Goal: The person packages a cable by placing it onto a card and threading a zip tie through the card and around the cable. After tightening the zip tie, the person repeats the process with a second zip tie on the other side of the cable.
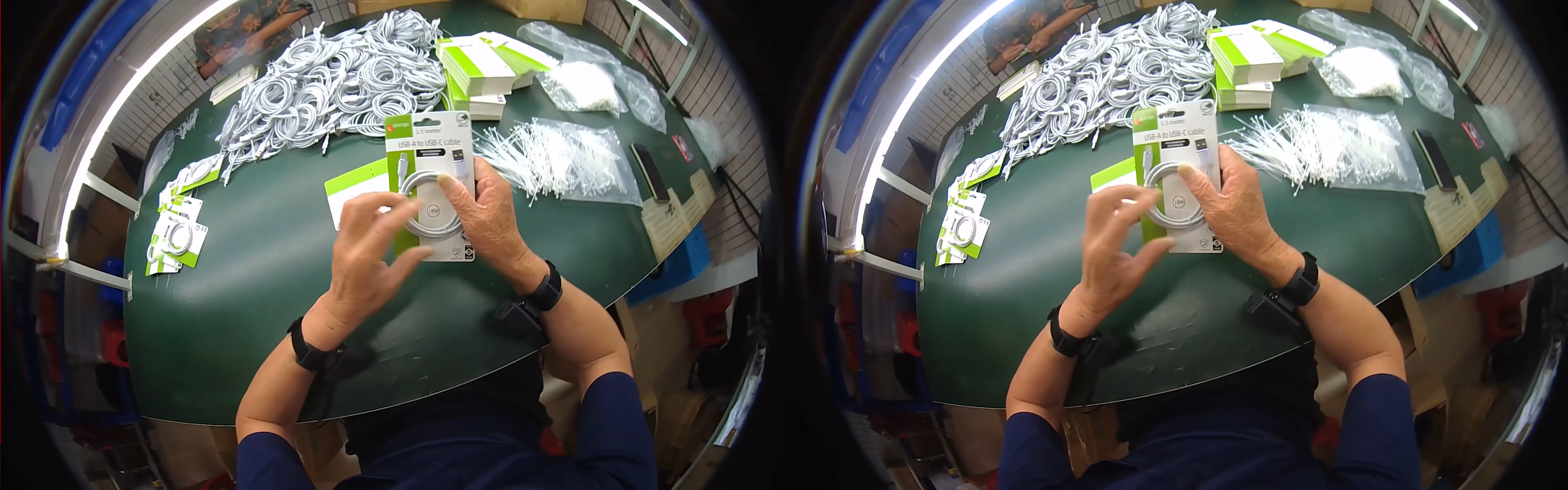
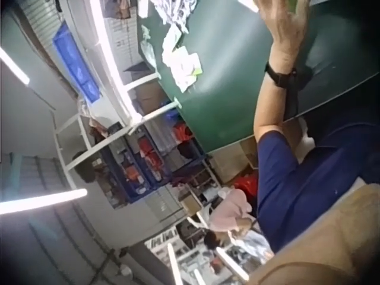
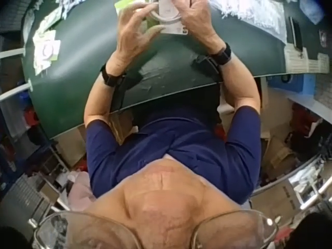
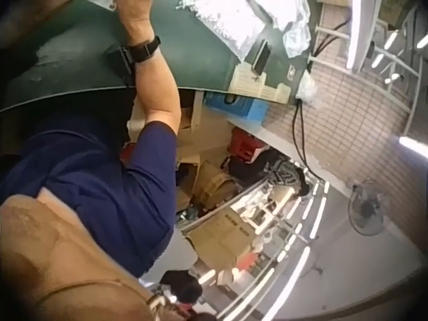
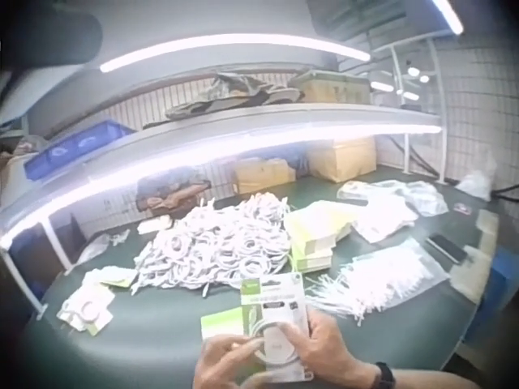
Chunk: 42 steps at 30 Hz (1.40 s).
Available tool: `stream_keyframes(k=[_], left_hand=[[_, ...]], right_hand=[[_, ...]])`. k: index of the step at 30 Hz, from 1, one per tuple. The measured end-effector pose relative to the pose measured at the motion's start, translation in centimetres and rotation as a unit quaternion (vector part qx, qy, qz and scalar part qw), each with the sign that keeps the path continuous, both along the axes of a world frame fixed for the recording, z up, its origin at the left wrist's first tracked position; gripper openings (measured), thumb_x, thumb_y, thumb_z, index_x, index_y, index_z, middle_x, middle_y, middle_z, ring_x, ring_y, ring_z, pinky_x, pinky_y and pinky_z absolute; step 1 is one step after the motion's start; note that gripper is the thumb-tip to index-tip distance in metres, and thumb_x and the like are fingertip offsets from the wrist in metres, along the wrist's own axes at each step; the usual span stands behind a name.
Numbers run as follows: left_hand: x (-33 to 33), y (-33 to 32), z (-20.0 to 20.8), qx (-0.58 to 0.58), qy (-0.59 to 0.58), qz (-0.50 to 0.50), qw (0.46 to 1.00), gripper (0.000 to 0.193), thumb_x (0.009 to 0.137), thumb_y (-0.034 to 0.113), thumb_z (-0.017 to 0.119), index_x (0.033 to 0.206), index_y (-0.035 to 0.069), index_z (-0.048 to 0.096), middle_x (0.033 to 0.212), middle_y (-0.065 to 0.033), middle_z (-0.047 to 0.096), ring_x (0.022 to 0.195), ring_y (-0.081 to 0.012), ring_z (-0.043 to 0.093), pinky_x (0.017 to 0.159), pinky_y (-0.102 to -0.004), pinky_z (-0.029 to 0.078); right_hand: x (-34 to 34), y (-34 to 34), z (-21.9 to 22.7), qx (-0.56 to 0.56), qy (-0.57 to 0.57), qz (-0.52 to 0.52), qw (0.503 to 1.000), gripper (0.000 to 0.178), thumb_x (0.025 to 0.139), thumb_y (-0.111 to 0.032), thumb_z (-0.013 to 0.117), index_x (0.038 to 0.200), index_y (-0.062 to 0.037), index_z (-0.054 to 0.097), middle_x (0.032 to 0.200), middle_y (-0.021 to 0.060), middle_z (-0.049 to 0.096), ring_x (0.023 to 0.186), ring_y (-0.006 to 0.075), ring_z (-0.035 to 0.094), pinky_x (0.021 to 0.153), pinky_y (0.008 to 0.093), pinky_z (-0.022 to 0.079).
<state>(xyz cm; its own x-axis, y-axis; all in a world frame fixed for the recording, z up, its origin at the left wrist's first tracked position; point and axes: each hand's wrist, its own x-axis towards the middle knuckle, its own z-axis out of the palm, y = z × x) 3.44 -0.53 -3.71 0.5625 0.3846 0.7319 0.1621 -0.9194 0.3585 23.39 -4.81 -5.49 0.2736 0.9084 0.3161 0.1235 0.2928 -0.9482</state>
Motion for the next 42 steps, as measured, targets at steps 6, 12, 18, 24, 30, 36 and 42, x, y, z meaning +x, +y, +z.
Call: stream_keyframes(k=[6, 12, 18, 24, 30, 36, 42], left_hand=[[0.0, -1.1, 0.0, -0.596, -0.168, -0.075, 0.782, 0.063, 0.087, 0.013, 0.083, 0.138, -0.005, 0.052, 0.116, -0.0140, 0.068, 0.104, -0.0195, 0.067, 0.087, -0.0314, 0.057], [-0.3, -0.3, 0.3, -0.578, -0.180, -0.067, 0.793, 0.060, 0.086, 0.008, 0.081, 0.136, -0.008, 0.053, 0.115, -0.0152, 0.070, 0.102, -0.0167, 0.069, 0.087, -0.0317, 0.058], [-2.3, 0.6, 3.7, -0.353, -0.024, -0.012, 0.935, 0.069, 0.078, 0.006, 0.083, 0.140, 0.001, 0.054, 0.108, -0.0146, 0.074, 0.097, -0.0192, 0.073, 0.088, -0.0329, 0.059], [-1.9, 0.4, 3.7, -0.206, -0.039, 0.006, 0.978, 0.077, 0.073, 0.007, 0.087, 0.142, 0.006, 0.054, 0.112, -0.0156, 0.073, 0.097, -0.0234, 0.074, 0.087, -0.0342, 0.059], [-1.8, -0.2, 4.7, -0.298, -0.064, 0.088, 0.948, 0.068, 0.077, 0.003, 0.087, 0.138, -0.001, 0.057, 0.123, -0.0130, 0.070, 0.106, -0.0204, 0.071, 0.092, -0.0348, 0.058], [-1.4, 0.4, 2.5, -0.517, -0.174, -0.037, 0.837, 0.062, 0.083, 0.009, 0.085, 0.136, -0.004, 0.056, 0.113, -0.0135, 0.073, 0.092, -0.0170, 0.073, 0.078, -0.0317, 0.060], [-2.3, 0.9, 2.0, -0.595, -0.102, -0.057, 0.795, 0.039, 0.094, 0.008, 0.075, 0.126, -0.007, 0.060, 0.109, -0.0126, 0.073, 0.089, -0.0146, 0.072, 0.064, -0.0241, 0.061]], right_hand=[[-1.2, -0.5, 0.4, 0.071, 0.079, 0.016, 0.994, 0.036, 0.103, -0.016, 0.069, 0.131, 0.0022, 0.056, 0.117, 0.0085, 0.070, 0.100, 0.0108, 0.066, 0.084, 0.0275, 0.056], [-0.2, 0.1, 1.1, 0.101, 0.054, 0.011, 0.993, 0.044, 0.100, -0.015, 0.072, 0.136, 0.0010, 0.053, 0.124, 0.0108, 0.068, 0.106, 0.0165, 0.066, 0.089, 0.0303, 0.055], [2.9, -0.8, 4.4, 0.208, -0.232, -0.145, 0.939, 0.048, 0.097, -0.015, 0.074, 0.137, 0.0010, 0.054, 0.121, 0.0104, 0.070, 0.107, 0.0205, 0.068, 0.091, 0.0325, 0.054], [-0.9, -2.7, 4.5, 0.090, -0.341, 0.091, 0.931, 0.053, 0.092, -0.011, 0.079, 0.138, 0.0029, 0.056, 0.113, 0.0097, 0.073, 0.107, 0.0180, 0.068, 0.091, 0.0310, 0.055], [-0.7, -2.1, 2.9, 0.039, -0.101, 0.135, 0.985, 0.049, 0.093, -0.007, 0.078, 0.135, 0.0039, 0.056, 0.115, 0.0092, 0.071, 0.106, 0.0146, 0.067, 0.092, 0.0291, 0.055], [-0.6, -1.7, 1.6, 0.010, 0.057, 0.159, 0.986, 0.039, 0.096, -0.005, 0.075, 0.128, 0.0039, 0.056, 0.116, 0.0086, 0.068, 0.104, 0.0129, 0.067, 0.094, 0.0277, 0.055], [0.0, -1.2, 1.2, -0.020, 0.089, 0.166, 0.982, 0.041, 0.095, -0.005, 0.075, 0.130, 0.0036, 0.055, 0.117, 0.0090, 0.067, 0.105, 0.0134, 0.066, 0.095, 0.0271, 0.054]])
